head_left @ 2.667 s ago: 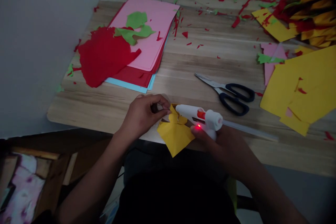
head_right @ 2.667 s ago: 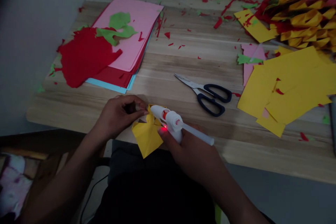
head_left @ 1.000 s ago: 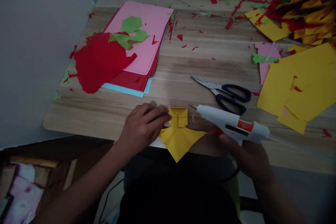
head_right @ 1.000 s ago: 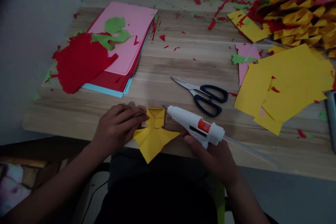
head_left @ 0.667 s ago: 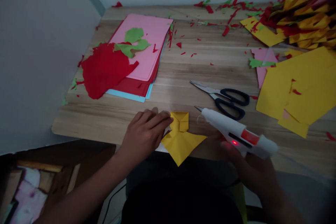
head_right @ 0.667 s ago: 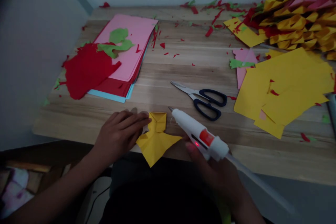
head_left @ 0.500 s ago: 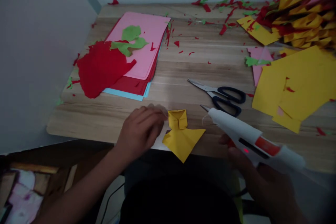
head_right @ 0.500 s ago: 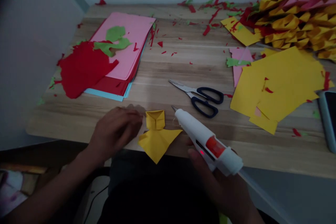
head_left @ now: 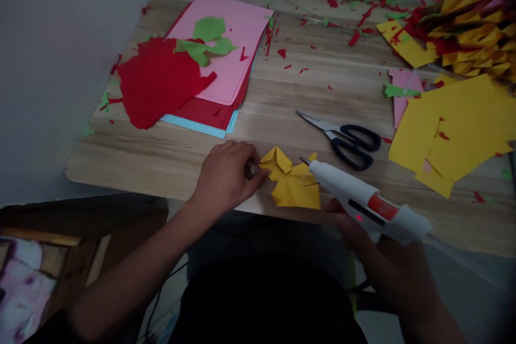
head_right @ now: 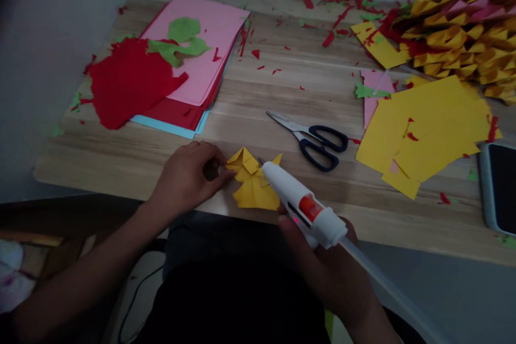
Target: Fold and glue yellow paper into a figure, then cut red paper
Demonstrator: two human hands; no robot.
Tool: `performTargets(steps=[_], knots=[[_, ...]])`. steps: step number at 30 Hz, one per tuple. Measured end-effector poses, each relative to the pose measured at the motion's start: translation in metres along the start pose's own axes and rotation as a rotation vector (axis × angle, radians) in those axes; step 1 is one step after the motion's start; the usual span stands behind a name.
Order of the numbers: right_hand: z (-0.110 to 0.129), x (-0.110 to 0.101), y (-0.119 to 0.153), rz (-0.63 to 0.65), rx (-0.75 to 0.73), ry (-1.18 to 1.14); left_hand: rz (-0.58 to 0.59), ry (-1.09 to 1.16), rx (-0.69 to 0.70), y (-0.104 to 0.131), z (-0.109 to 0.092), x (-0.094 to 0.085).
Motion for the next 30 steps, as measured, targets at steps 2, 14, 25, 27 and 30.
performTargets(steps=[2, 14, 25, 27, 30], knots=[[0.007, -0.001, 0.000, 0.014, 0.000, 0.070, -0.036, -0.024, -0.019, 0.004, -0.005, 0.002], [0.041, 0.023, -0.015, 0.222, -0.199, 0.192, -0.140, 0.105, -0.080, 0.007, 0.000, 0.011], [0.039, 0.030, -0.026, 0.123, -0.181, 0.213, -0.139, 0.134, -0.069, 0.005, 0.000, 0.012], [0.040, 0.031, -0.027, 0.090, -0.188, 0.233, -0.140, 0.135, -0.067, 0.006, 0.000, 0.012], [0.044, 0.033, -0.027, 0.063, -0.211, 0.246, -0.141, 0.143, -0.063, 0.007, 0.000, 0.012]])
Point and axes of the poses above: each hand's wrist, its own y-axis away from the middle knuckle, its own x-axis out of the palm, z = x × y, the point moved 3 cm from there along -y, towards the middle knuckle, and after that the axes turned 12 degrees about -z, right-handed, at the moved point
